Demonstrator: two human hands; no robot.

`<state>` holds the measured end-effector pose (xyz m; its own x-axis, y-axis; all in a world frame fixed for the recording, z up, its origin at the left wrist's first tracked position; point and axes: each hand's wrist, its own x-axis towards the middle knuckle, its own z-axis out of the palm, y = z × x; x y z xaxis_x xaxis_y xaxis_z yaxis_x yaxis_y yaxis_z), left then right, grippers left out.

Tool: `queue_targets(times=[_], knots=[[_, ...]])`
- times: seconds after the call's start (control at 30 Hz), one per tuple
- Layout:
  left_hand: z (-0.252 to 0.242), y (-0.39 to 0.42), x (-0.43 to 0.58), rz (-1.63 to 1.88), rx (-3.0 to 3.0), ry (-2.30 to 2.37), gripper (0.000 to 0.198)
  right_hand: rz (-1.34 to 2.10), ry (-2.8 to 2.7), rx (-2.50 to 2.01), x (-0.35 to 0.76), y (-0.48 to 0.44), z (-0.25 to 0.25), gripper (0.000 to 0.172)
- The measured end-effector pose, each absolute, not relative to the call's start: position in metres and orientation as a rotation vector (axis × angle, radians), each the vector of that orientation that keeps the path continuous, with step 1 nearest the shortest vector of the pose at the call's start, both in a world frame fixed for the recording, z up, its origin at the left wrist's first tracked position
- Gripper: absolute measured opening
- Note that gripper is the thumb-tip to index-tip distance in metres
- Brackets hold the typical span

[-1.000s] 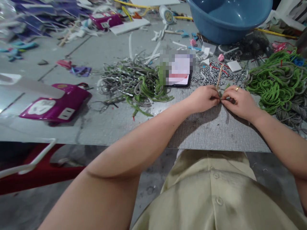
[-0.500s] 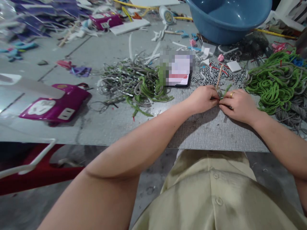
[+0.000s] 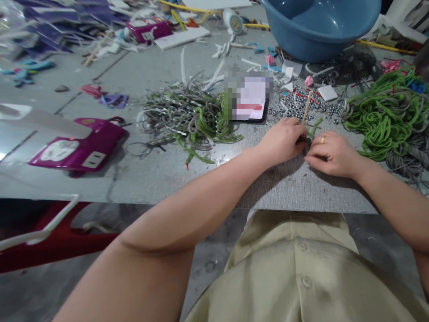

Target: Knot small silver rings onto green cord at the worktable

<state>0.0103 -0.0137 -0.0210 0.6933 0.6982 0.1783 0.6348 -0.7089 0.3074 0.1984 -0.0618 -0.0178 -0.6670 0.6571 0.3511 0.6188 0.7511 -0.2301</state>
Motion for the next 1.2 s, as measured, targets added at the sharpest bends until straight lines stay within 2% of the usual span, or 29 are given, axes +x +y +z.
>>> queue_targets(times=[0.1, 0.23, 0.5, 0.67, 0.9, 1.1, 1.2], knots=[[-0.02, -0.016, 0.009, 0.432, 2.682, 1.114, 0.025, -0.018, -2.334, -1.223, 0.203, -0.057, -0.021, 0.029], [-0.017, -0.018, 0.008, 0.416, 2.648, 1.136, 0.032, -0.013, -2.424, -1.466, 0.205, -0.053, -0.024, 0.042], [-0.009, -0.025, 0.01, -0.081, 2.573, 1.171, 0.071, -0.031, -2.531, -1.73, 0.205, -0.057, -0.023, 0.056], [-0.01, -0.026, 0.008, -0.149, 2.546, 1.251, 0.09, -0.108, -2.471, -1.834, 0.213, -0.054, -0.029, 0.073], [0.004, -0.033, 0.006, -0.321, 2.541, 1.432, 0.095, -0.253, -2.364, -1.945, 0.232, -0.05, -0.035, 0.098], [-0.001, -0.032, 0.001, -0.237, 2.583, 1.496, 0.094, -0.355, -2.318, -1.923, 0.246, -0.05, -0.039, 0.095], [-0.003, -0.03, -0.001, -0.08, 2.664, 1.449, 0.086, -0.358, -2.312, -1.885, 0.238, -0.052, -0.031, 0.083]])
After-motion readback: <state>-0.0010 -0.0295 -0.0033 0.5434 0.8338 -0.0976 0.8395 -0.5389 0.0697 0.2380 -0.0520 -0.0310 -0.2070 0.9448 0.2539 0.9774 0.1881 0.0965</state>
